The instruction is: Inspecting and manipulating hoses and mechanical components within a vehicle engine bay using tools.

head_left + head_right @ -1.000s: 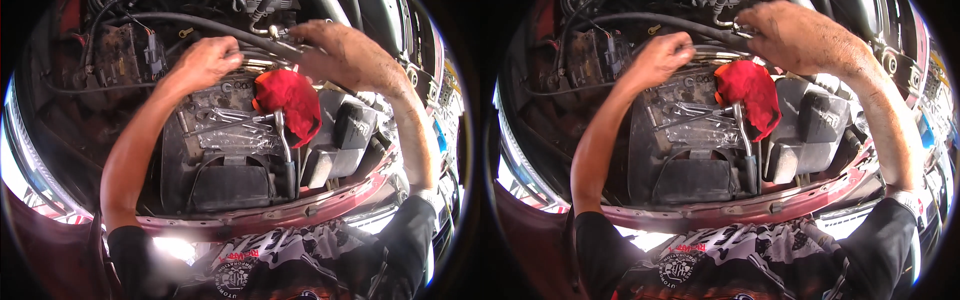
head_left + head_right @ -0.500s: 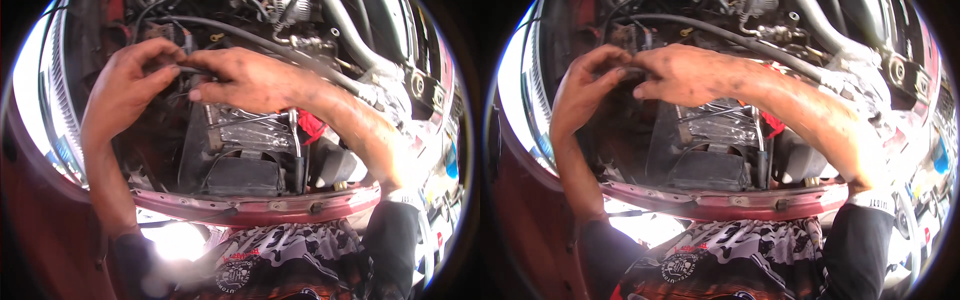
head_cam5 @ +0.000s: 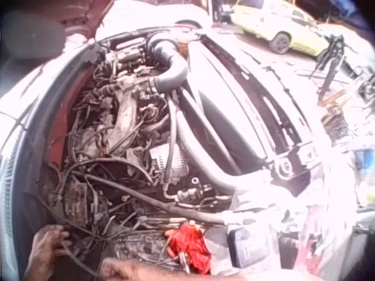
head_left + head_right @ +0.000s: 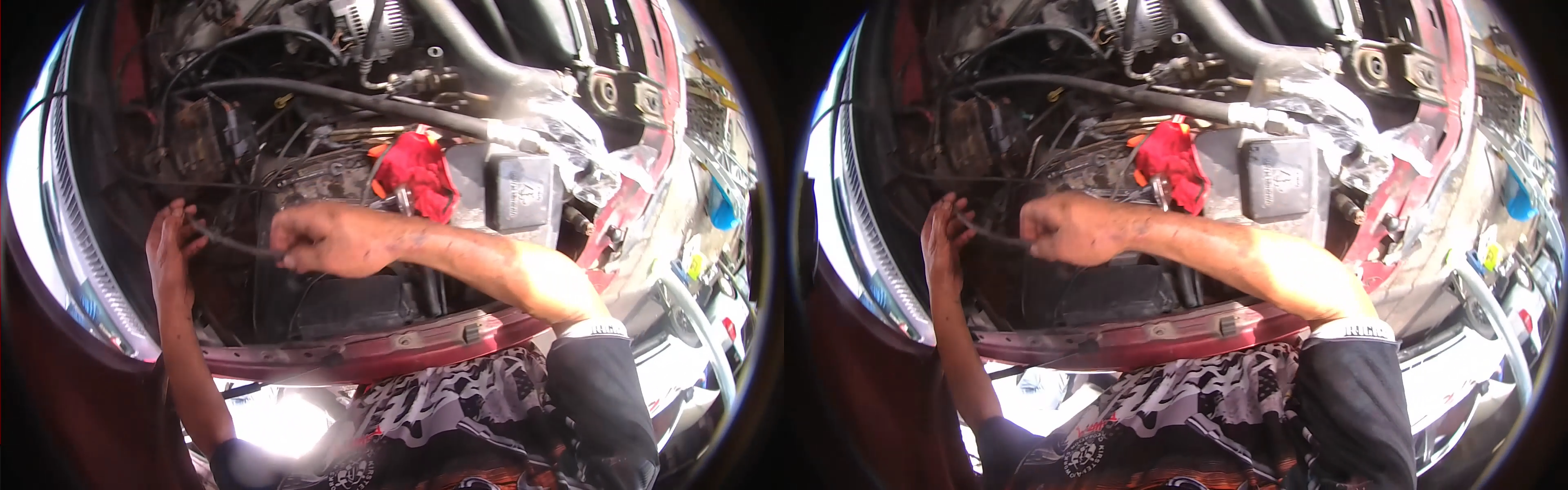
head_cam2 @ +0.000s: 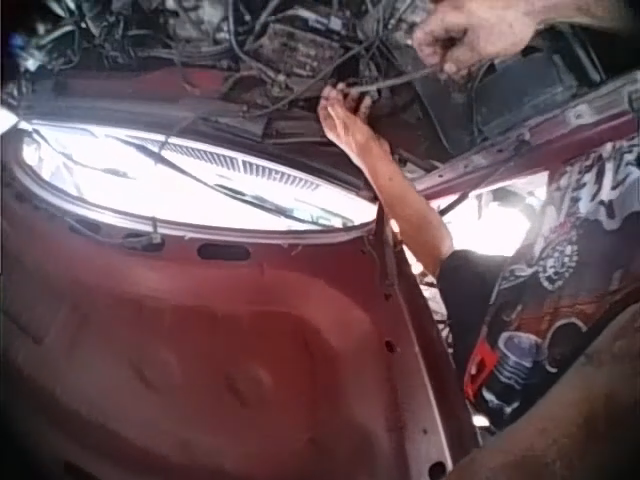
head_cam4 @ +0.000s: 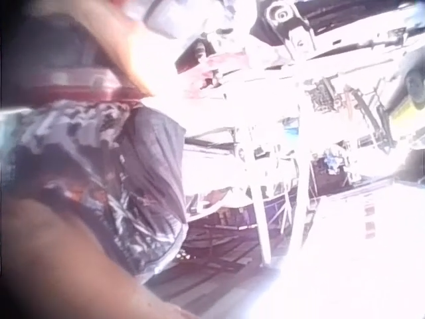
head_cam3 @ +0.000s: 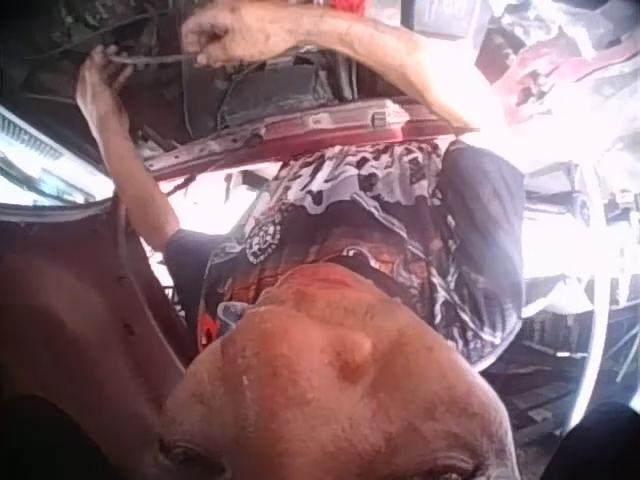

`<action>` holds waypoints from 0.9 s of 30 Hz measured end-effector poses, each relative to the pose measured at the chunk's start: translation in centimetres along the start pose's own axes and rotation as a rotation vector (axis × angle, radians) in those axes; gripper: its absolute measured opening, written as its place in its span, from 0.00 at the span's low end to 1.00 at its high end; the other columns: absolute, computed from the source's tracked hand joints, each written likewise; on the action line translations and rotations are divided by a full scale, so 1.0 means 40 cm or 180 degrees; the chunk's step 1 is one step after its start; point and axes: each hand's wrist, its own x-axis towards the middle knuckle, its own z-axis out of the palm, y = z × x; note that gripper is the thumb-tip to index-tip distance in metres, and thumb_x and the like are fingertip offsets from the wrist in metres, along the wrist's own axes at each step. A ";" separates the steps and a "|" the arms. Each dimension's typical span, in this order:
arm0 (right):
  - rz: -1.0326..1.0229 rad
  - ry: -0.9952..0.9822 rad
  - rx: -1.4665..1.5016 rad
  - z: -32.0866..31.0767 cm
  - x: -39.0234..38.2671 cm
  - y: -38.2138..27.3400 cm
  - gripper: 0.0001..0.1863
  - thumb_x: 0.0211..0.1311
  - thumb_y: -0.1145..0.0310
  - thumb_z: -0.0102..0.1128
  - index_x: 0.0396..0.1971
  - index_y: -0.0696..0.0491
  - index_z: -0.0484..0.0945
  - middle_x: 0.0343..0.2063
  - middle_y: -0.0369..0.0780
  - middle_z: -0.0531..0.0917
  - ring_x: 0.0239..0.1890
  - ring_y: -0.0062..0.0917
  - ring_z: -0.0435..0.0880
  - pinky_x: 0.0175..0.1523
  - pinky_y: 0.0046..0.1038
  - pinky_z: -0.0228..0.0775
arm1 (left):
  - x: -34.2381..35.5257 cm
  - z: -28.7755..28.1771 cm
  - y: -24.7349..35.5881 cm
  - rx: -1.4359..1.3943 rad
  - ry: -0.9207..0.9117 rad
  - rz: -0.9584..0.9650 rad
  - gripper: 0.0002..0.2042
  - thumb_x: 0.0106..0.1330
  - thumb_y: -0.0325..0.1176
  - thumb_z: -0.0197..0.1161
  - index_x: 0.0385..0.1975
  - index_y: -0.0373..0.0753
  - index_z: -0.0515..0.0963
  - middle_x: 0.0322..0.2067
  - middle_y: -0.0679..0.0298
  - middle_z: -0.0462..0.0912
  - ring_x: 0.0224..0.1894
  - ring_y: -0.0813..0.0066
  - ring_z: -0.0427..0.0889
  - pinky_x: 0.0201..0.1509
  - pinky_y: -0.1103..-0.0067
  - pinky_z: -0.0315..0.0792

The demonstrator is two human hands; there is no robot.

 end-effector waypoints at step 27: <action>-0.0720 -0.0242 -0.0823 0.083 -0.115 0.171 0.17 0.59 0.62 0.55 0.46 0.52 0.81 0.39 0.49 0.85 0.45 0.47 0.82 0.51 0.46 0.73 | 0.041 -0.126 -0.037 -0.0954 0.0162 -0.0312 0.22 0.71 0.36 0.57 0.64 0.40 0.69 0.45 0.62 0.82 0.37 0.72 0.80 0.43 0.80 0.74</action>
